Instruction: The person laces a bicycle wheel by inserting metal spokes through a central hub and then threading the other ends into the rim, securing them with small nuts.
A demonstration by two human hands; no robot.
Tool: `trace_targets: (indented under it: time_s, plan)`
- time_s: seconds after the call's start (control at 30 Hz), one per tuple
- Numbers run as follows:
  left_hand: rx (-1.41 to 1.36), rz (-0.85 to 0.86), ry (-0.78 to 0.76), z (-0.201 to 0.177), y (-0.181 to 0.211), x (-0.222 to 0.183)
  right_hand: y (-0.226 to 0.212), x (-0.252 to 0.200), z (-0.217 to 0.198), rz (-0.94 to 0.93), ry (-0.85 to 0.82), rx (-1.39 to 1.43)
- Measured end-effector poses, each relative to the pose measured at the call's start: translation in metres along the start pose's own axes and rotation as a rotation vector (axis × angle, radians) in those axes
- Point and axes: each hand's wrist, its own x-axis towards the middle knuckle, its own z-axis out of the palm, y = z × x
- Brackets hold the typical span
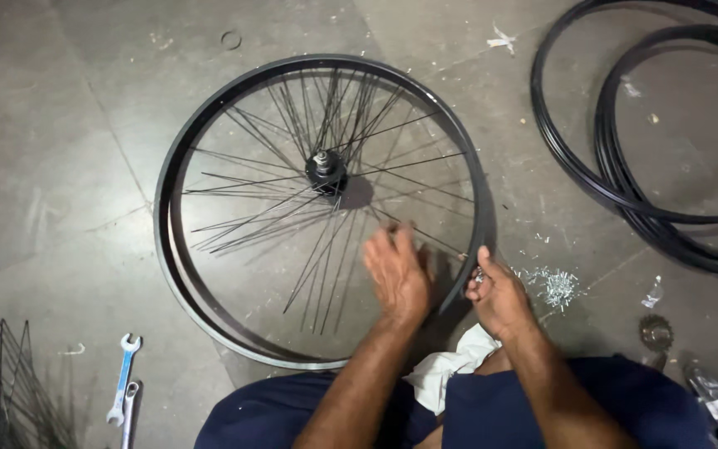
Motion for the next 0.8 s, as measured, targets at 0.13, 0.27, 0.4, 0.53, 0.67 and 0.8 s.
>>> trace_targets:
  time_s: [0.13,0.27,0.4,0.53,0.67,0.8]
  plan:
    - [-0.318,-0.362,-0.224,0.022,-0.024,-0.010,-0.022,0.010,0.014,-0.082,0.067,-0.152]
    - [-1.059,-1.028,-0.615,0.063,-0.036,-0.060,-0.038,0.029,0.021,-0.108,0.057,-0.116]
    - [-1.188,-1.112,-0.845,0.076,-0.034,-0.072,-0.053,0.051,0.012,-0.123,0.032,-0.134]
    - [-1.012,-0.847,-0.903,0.080,-0.026,-0.070,-0.064,0.064,0.002,-0.109,-0.045,-0.200]
    - [-1.287,-1.134,-0.924,0.081,-0.019,-0.069,-0.064,0.064,0.001,-0.121,-0.103,-0.213]
    - [-1.205,-1.030,-0.857,0.075,-0.017,-0.067,-0.061,0.055,0.006,-0.075,-0.080,-0.207]
